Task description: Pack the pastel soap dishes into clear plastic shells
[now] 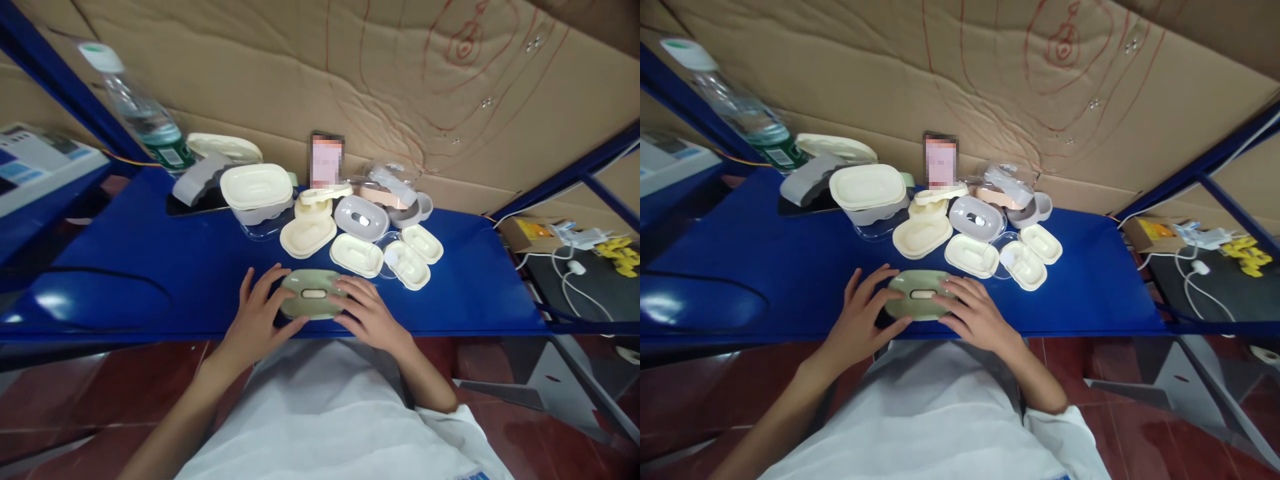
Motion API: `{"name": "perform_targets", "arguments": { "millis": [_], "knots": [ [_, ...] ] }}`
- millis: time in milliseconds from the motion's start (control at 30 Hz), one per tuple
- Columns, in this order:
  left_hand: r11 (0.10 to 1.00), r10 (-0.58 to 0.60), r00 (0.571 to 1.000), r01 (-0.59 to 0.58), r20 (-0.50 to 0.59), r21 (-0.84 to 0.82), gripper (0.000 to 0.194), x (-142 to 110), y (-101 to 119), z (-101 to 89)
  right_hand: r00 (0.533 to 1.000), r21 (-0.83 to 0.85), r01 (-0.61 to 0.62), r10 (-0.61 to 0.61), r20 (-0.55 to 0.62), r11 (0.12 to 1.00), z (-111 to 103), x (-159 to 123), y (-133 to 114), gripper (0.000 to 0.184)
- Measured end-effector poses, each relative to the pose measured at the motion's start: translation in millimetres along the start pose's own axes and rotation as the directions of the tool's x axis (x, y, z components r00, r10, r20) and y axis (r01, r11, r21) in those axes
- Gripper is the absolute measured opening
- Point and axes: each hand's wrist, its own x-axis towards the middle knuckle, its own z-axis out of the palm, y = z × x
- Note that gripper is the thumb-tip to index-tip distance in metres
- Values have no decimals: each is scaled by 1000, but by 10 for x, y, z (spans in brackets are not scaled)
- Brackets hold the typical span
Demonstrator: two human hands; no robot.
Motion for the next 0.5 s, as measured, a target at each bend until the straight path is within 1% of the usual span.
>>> {"name": "perform_targets", "arguments": {
  "millis": [33, 67, 133, 167, 200, 300, 333, 400, 467, 500],
  "knots": [
    [1000, -1, 1000, 1, -5, -11, 26, -3, 2, -17, 996, 55, 3, 2, -94, 998, -47, -25, 17, 32],
    [1000, 1, 1000, -1, -4, -18, 25, -3, 5, -35, 979, 89, -1, 19, -204, 996, -100, -60, 43, 32],
    [1000, 19, 1000, -18, 21, -20, 26, 1, 17, -65, 919, 71, -33, 58, -391, 997, -216, -150, 125, 32],
    [999, 38, 998, -37, 41, -20, 29, 5, 24, -75, 893, 26, -64, 69, -445, 998, -274, -199, 175, 31],
    [998, 59, 996, -58, 61, -23, 33, 9, 29, -80, 877, -28, -105, 79, -473, 994, -328, -247, 228, 29],
    [995, 92, 992, -89, 85, -36, 40, 18, 28, -67, 859, -166, -238, 127, -497, 957, -447, -350, 364, 21],
    [996, 86, 993, -83, 85, -39, 40, 19, 22, -58, 864, -200, -271, 146, -482, 942, -468, -364, 395, 19],
    [997, 68, 994, -64, 87, -44, 39, 19, 8, -39, 900, -256, -301, 185, -394, 919, -481, -364, 432, 21],
    [998, 52, 994, -47, 100, -47, 44, 21, -2, -28, 937, -279, -297, 222, -272, 913, -466, -342, 445, 33],
    [998, 46, 993, -41, 106, -46, 46, 24, -3, -26, 945, -274, -291, 231, -230, 917, -452, -329, 447, 39]
  ]
}}
